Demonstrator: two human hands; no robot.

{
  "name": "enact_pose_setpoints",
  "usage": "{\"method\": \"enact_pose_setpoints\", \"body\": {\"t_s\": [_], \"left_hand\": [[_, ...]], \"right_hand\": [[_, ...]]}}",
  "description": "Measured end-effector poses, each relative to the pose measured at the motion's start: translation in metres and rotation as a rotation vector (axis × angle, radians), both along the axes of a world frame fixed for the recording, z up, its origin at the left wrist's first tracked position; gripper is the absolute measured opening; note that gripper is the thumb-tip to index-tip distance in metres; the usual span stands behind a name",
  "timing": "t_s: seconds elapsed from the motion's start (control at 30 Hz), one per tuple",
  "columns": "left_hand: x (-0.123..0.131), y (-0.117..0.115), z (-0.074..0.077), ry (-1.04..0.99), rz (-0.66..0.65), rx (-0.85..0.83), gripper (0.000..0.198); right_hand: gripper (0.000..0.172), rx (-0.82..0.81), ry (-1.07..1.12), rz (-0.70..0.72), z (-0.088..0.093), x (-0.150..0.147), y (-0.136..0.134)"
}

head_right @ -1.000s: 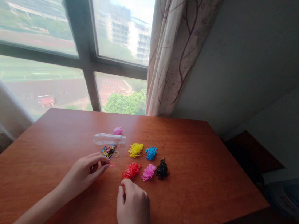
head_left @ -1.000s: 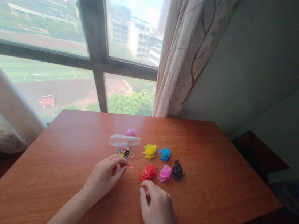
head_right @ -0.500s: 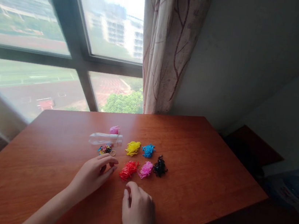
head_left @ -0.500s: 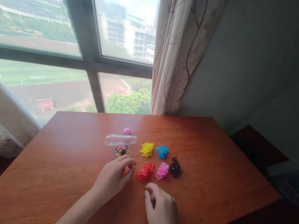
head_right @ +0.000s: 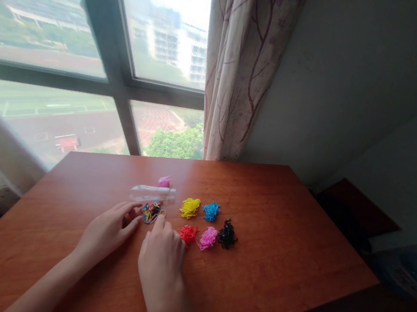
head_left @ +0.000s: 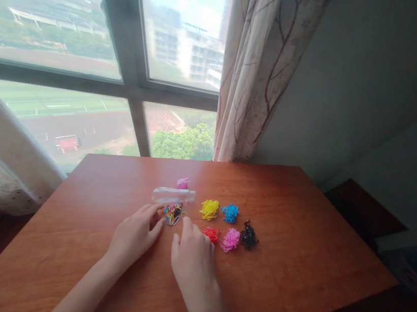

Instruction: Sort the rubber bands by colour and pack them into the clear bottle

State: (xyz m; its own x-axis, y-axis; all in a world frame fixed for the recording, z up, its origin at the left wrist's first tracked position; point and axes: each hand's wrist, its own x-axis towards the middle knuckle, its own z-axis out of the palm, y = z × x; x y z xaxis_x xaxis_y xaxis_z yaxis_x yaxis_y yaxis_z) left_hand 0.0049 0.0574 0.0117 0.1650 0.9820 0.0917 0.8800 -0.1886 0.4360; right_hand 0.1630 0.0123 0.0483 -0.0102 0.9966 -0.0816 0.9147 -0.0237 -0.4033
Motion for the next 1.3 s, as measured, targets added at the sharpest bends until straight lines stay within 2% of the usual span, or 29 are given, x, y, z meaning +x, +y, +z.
{"method": "enact_pose_setpoints", "body": {"t_s": [0.1,0.2,0.37,0.6,0.77,1.03,1.3], "left_hand": [[0.007,0.001,0.002,0.031,-0.003,-0.01,0.028],[0.01,0.003,0.003,0.044,-0.005,-0.019,0.024],[0.01,0.004,0.001,0.028,-0.026,-0.038,0.02],[0.004,-0.014,0.009,0.003,-0.065,-0.095,0.016],[-0.001,-0.03,0.013,-0.027,-0.07,-0.153,0.015],[-0.01,-0.043,0.001,-0.161,-0.101,-0.137,0.02],[-0.017,-0.057,-0.008,-0.128,-0.098,-0.105,0.018]], "right_hand": [[0.02,-0.016,-0.005,-0.039,0.002,-0.014,0.023],[0.024,-0.058,-0.013,-0.09,-0.004,-0.02,0.041],[0.018,-0.072,-0.008,-0.072,-0.014,-0.019,0.047],[0.013,-0.1,-0.014,-0.012,-0.013,-0.014,0.021],[0.016,-0.039,0.039,0.032,-0.015,-0.009,-0.006],[0.014,-0.055,0.093,0.035,-0.022,0.004,-0.027],[0.016,-0.044,0.029,-0.014,-0.026,0.013,-0.042]]}}
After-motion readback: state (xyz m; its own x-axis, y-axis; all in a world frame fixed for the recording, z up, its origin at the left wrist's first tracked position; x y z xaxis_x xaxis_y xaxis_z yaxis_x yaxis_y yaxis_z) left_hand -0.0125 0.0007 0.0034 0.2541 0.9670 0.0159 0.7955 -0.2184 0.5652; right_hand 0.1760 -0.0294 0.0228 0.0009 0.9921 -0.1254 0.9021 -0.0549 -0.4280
